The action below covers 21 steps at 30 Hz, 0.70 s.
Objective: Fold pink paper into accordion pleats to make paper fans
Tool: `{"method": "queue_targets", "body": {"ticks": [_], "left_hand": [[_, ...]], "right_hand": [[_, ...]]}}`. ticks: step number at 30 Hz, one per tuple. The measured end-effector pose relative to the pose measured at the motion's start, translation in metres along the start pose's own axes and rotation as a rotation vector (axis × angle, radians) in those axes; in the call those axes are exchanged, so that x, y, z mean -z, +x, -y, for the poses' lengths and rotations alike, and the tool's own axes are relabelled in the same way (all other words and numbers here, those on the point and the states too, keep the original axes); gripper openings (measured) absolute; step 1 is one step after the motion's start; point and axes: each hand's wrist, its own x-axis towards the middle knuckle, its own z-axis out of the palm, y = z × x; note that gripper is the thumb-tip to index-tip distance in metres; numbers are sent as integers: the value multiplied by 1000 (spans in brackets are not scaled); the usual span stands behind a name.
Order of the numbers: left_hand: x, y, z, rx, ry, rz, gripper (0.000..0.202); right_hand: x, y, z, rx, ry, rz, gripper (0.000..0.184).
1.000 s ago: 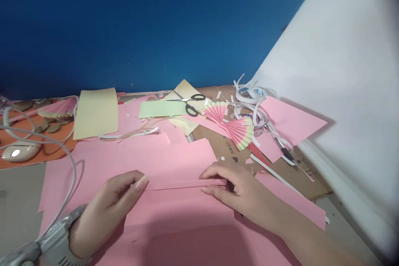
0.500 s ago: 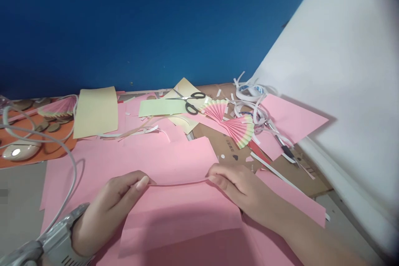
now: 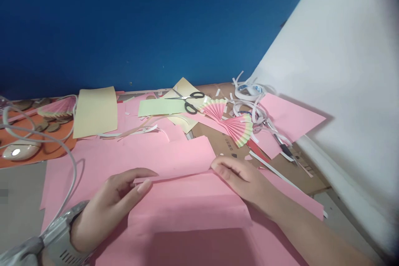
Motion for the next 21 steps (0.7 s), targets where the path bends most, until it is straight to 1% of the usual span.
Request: {"method": "queue_targets", "body": {"ticks": [2,3,5,7,8,11,14,16,18,19,21], "left_hand": [[1,0,1,25,-31,125,23],[0,0,2,42,-48,148,23],[-1,1,3,61,-71,165,21],[-3,2,2,53,-62,133,22],[-4,3,1,37,-47,115,24],[-8,5,-2,8,35,26,34],[-12,4,-5,13,89,8,35],[-14,1,-10,13,51,5,31],[-17,-4,-16,2,-68,1,22],[-19,-8,-20,-8,-145,-32,22],[-24,-13,-27,2,-238,-32,32]], "right_hand": [[0,0,-2,3,-23,-77,35],[0,-1,-3,5,-44,-94,35],[1,-1,-1,17,-92,-73,36],[1,-1,1,75,-137,-30,34],[0,-1,2,127,-167,-22,31],[-8,2,-1,315,-301,-74,21],[-17,3,-6,426,-426,-126,22],[-20,3,-8,450,-441,-143,19],[-21,3,-8,441,-425,-128,19],[-21,2,-8,430,-421,-123,20],[-21,1,-7,419,-422,-132,21]]}}
